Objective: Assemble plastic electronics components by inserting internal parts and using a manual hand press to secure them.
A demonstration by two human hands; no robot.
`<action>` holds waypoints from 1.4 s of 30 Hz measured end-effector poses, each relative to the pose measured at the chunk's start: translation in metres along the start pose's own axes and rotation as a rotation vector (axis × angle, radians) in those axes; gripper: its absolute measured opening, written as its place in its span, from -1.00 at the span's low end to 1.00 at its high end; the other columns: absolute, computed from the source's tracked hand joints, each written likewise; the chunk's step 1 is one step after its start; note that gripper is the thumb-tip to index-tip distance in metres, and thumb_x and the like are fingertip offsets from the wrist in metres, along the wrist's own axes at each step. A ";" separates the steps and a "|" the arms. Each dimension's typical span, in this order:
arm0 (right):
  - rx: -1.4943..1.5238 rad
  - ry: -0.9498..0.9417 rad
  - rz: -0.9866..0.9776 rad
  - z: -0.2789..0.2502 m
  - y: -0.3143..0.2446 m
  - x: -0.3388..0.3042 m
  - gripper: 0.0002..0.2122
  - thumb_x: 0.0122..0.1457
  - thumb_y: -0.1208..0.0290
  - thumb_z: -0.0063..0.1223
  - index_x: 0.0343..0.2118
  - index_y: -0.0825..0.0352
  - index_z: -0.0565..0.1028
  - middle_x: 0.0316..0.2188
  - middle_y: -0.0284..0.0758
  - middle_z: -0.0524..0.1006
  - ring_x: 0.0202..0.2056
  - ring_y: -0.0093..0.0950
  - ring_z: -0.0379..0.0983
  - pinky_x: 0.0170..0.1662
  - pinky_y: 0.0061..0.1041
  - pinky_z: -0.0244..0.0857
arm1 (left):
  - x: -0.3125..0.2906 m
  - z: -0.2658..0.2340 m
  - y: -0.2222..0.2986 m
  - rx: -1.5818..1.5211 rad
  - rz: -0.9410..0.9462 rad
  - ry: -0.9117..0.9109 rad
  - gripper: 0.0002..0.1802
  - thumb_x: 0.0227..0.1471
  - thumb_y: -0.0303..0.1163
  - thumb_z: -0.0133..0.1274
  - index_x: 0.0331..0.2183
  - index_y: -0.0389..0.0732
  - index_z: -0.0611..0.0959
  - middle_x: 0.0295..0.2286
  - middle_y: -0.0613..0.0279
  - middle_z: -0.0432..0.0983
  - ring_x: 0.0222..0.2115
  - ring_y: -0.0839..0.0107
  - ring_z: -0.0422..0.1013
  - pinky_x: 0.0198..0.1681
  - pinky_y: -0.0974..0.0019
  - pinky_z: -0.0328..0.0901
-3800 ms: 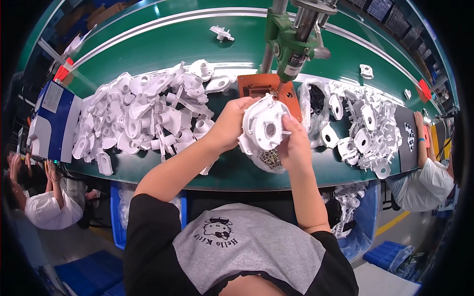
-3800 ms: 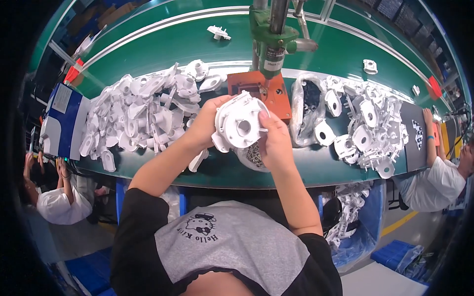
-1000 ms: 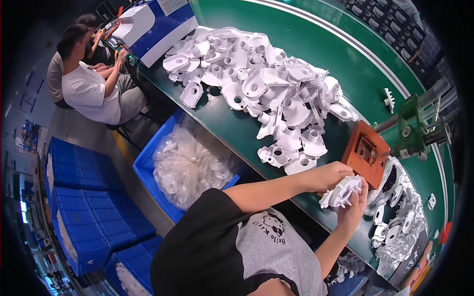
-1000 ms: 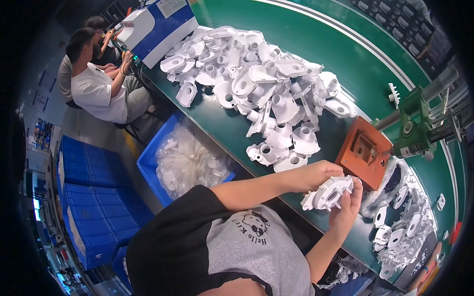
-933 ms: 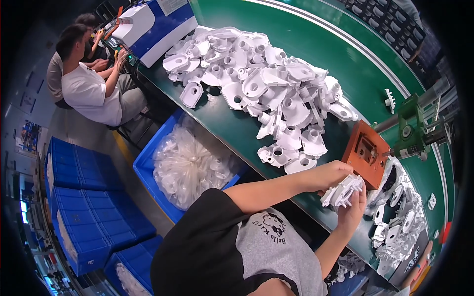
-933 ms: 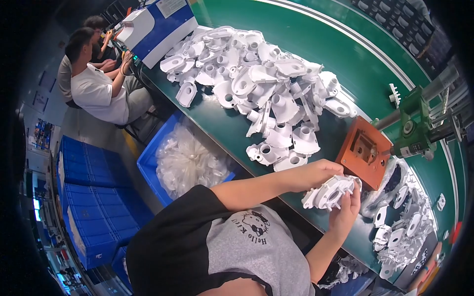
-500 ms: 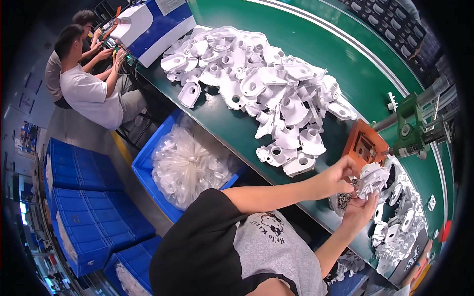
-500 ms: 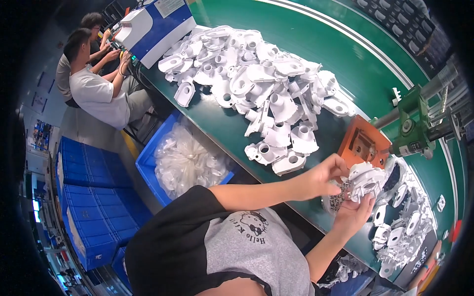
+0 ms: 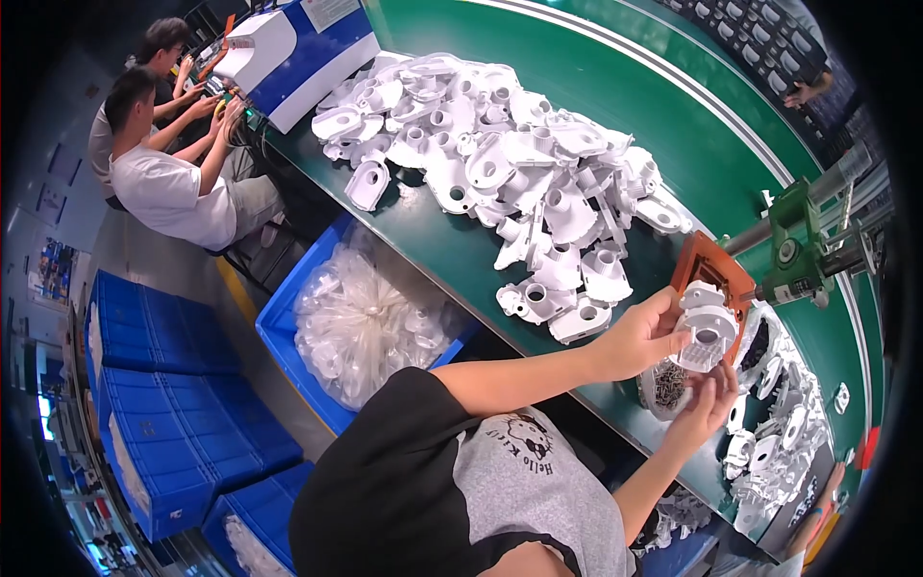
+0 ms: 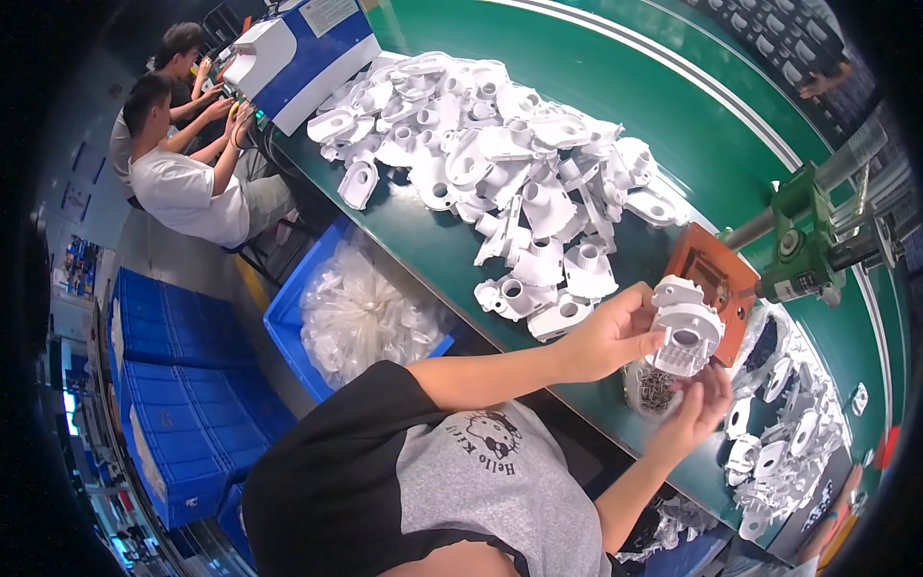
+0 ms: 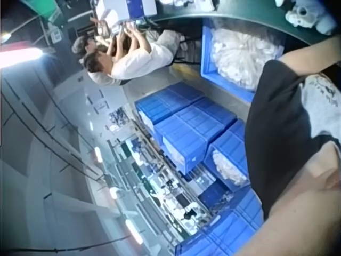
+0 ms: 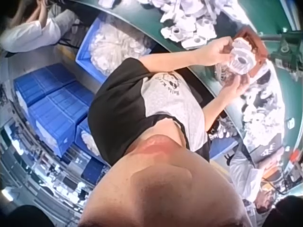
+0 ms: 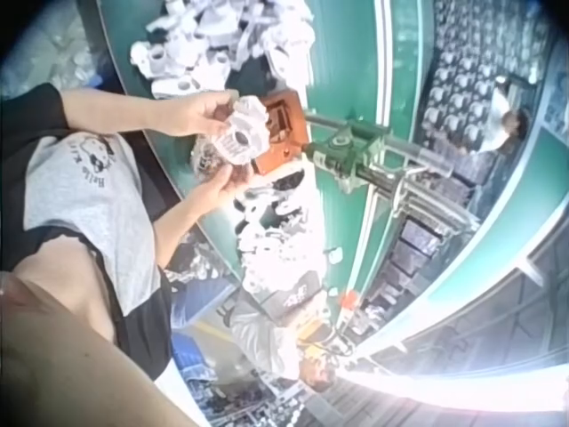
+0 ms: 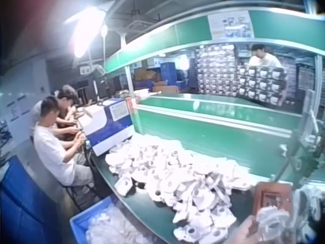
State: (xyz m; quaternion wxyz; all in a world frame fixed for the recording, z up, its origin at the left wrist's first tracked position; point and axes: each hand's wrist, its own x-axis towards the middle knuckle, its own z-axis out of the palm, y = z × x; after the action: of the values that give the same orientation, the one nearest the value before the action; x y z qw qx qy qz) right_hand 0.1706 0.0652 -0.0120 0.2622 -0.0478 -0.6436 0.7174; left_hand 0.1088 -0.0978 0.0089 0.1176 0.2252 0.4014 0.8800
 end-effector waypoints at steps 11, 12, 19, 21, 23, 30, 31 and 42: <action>-1.395 -0.087 -0.130 -0.129 0.058 0.092 -0.73 0.11 0.47 -0.10 -0.10 0.34 0.45 -0.13 -0.18 0.47 -0.07 -0.22 0.36 0.00 -0.29 0.17 | 0.000 -0.009 0.028 0.588 -0.098 -0.034 -0.74 -0.02 -0.40 0.12 -0.28 -0.25 0.44 -0.31 0.17 0.49 -0.27 0.47 0.42 -0.14 0.35 0.27; -1.496 -0.101 -0.073 -0.123 0.059 0.093 -0.73 0.11 0.44 -0.08 -0.10 0.31 0.45 -0.13 -0.20 0.46 -0.06 -0.21 0.35 0.01 -0.28 0.16 | 0.002 -0.009 0.029 0.593 -0.096 -0.031 -0.74 -0.02 -0.40 0.12 -0.28 -0.25 0.44 -0.31 0.17 0.49 -0.27 0.47 0.42 -0.14 0.35 0.27; -1.535 -0.016 -0.202 -0.145 0.074 0.085 -0.73 0.08 0.37 0.00 -0.12 0.21 0.47 -0.18 -0.29 0.47 -0.12 -0.28 0.38 -0.06 -0.25 0.16 | 0.044 -0.018 0.015 1.102 0.511 -0.188 -0.75 -0.25 -0.46 0.09 -0.42 -0.25 0.42 -0.47 0.03 0.42 -0.41 0.00 0.40 -0.36 0.05 0.28; -1.523 -0.052 -0.239 -0.144 0.074 0.088 -0.69 -0.01 0.39 0.09 -0.13 0.20 0.48 -0.30 -0.22 0.49 -0.23 -0.23 0.41 -0.18 -0.26 0.23 | 0.061 -0.022 0.010 1.255 0.515 -0.207 -0.73 -0.26 -0.37 0.11 -0.43 -0.23 0.44 -0.48 0.04 0.42 -0.43 0.00 0.41 -0.37 0.04 0.29; -1.496 -0.039 -0.316 -0.136 0.073 0.088 -0.67 -0.04 0.36 0.14 -0.14 0.21 0.48 -0.34 -0.23 0.50 -0.26 -0.21 0.42 -0.17 -0.25 0.21 | 0.069 -0.016 0.023 1.423 0.445 -0.230 -0.75 -0.25 -0.40 0.09 -0.44 -0.25 0.44 -0.48 0.02 0.45 -0.45 0.02 0.42 -0.37 0.04 0.30; -1.392 0.118 -0.274 -0.113 0.066 0.071 -0.85 -0.03 0.31 0.11 -0.40 0.23 0.50 -0.41 -0.28 0.52 -0.30 -0.30 0.43 -0.12 -0.23 0.11 | 0.104 -0.007 -0.017 1.762 0.490 -0.333 -0.80 -0.21 -0.43 0.03 -0.42 -0.17 0.42 -0.54 0.12 0.44 -0.50 0.07 0.43 -0.44 0.05 0.29; -1.364 0.149 -0.280 -0.111 0.063 0.069 -0.85 -0.03 0.33 0.11 -0.41 0.24 0.49 -0.42 -0.28 0.51 -0.31 -0.30 0.43 -0.12 -0.23 0.10 | 0.106 -0.001 -0.020 1.868 0.496 -0.354 -0.75 -0.25 -0.44 0.04 -0.37 -0.20 0.48 -0.51 0.13 0.47 -0.47 0.21 0.45 -0.34 0.17 0.32; -1.176 0.347 -0.439 -0.109 0.063 0.074 -0.91 -0.19 0.44 0.16 -0.59 0.23 0.46 -0.55 -0.36 0.45 -0.39 -0.38 0.41 -0.16 -0.33 0.12 | 0.120 0.004 -0.043 1.881 0.520 -0.578 -0.76 -0.05 -0.49 -0.05 -0.25 -0.30 0.45 -0.20 -0.09 0.43 -0.10 0.06 0.36 0.00 0.10 0.22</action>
State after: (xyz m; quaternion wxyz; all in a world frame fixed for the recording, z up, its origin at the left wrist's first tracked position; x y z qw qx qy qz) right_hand 0.1320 0.1933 -0.0703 0.4330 -0.1657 -0.8720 0.1571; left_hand 0.0076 -0.0203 0.0148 -0.2099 0.5105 0.8255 0.1177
